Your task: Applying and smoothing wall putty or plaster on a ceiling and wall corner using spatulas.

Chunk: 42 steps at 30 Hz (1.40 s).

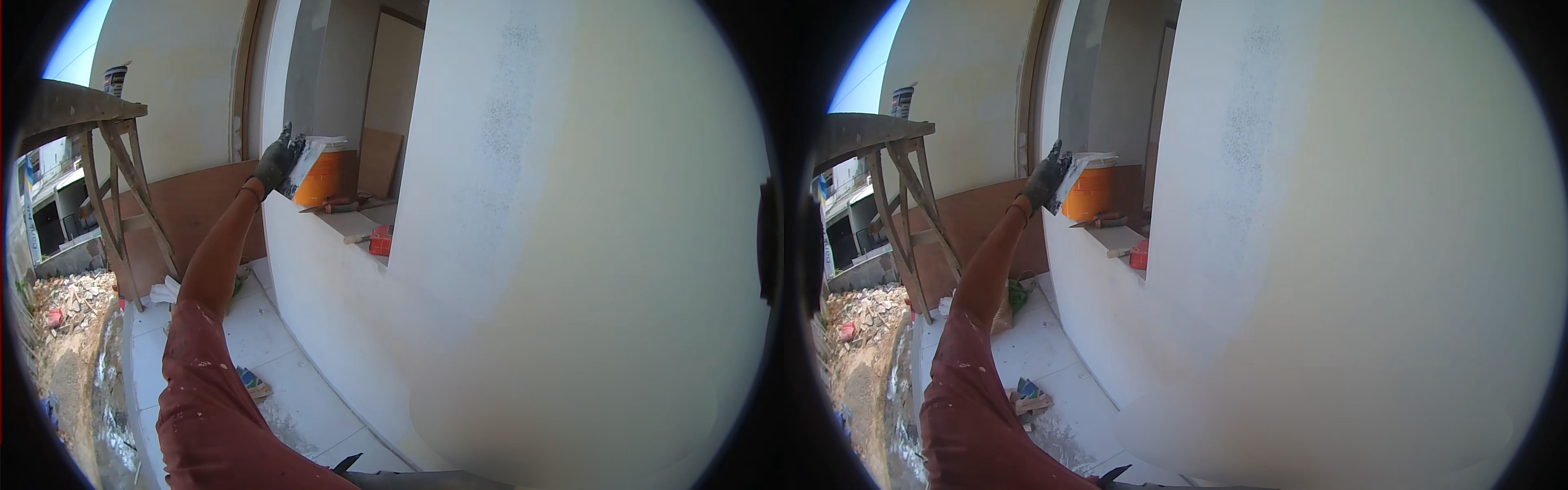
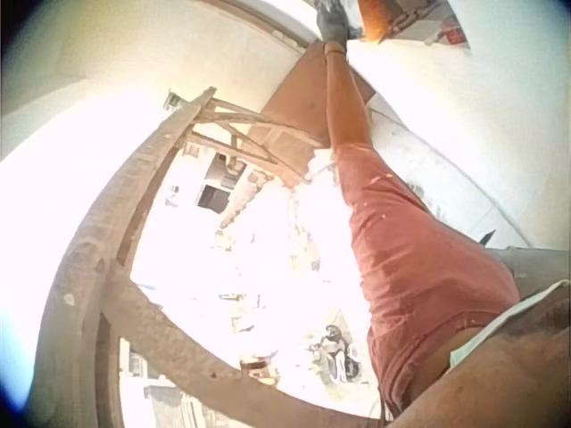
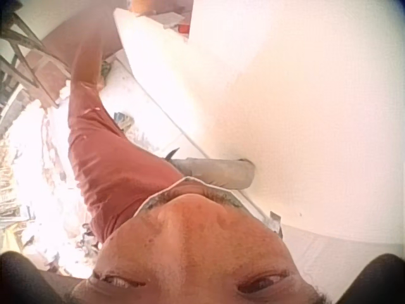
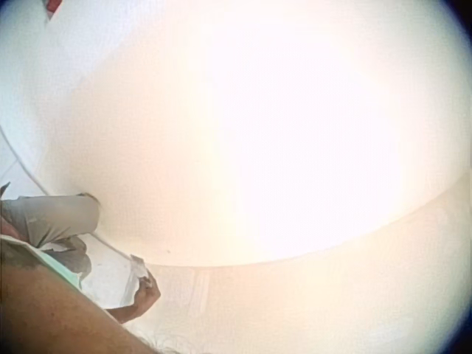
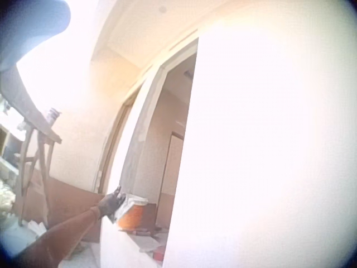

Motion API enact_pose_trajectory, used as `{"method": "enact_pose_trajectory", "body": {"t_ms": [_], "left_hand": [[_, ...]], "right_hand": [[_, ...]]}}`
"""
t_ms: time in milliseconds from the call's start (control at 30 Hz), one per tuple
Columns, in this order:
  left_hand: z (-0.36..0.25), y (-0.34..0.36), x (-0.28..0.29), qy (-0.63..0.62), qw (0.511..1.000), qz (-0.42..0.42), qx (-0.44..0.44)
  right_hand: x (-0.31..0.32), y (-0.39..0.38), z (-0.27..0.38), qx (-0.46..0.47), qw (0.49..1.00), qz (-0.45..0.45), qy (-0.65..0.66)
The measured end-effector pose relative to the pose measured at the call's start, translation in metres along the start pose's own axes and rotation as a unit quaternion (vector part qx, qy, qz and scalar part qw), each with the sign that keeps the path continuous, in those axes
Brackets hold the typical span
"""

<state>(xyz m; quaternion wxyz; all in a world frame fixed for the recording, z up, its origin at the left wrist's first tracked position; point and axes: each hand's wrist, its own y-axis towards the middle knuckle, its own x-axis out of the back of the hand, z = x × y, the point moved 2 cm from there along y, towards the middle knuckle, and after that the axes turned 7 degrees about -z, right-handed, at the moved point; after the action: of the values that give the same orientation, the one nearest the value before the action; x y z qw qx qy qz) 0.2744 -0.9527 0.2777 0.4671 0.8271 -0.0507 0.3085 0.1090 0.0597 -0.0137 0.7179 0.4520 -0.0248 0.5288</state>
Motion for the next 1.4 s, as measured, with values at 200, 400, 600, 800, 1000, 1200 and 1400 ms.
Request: {"method": "enact_pose_trajectory", "body": {"t_ms": [200,400,600,800,1000,1200,1400], "left_hand": [[-0.055,0.052,-0.047,0.036,0.982,0.184,-0.003],[-0.067,0.084,-0.092,0.040,0.993,0.049,-0.098],[-0.053,0.091,-0.200,-0.587,0.794,0.119,0.101],[-0.368,-0.027,-0.415,-0.516,0.709,0.480,-0.012],[-0.408,-0.085,-0.345,-0.500,0.687,0.524,-0.054],[-0.485,-0.133,-0.272,-0.494,0.659,0.553,-0.128],[-0.560,-0.230,-0.217,-0.473,0.607,0.600,-0.218]], "right_hand": [[-0.010,0.035,-0.004,0.056,0.996,0.063,0.005],[-0.014,0.042,-0.029,0.047,0.995,0.084,0.025],[0.033,-0.085,0.026,-0.245,0.967,-0.064,-0.036],[-0.003,-0.072,-0.009,-0.274,0.960,-0.060,-0.017],[-0.015,-0.108,-0.031,-0.282,0.951,0.007,-0.126],[-0.028,-0.104,-0.022,-0.322,0.938,0.076,-0.106],[-0.042,-0.122,-0.052,-0.320,0.938,0.056,-0.123]]}}
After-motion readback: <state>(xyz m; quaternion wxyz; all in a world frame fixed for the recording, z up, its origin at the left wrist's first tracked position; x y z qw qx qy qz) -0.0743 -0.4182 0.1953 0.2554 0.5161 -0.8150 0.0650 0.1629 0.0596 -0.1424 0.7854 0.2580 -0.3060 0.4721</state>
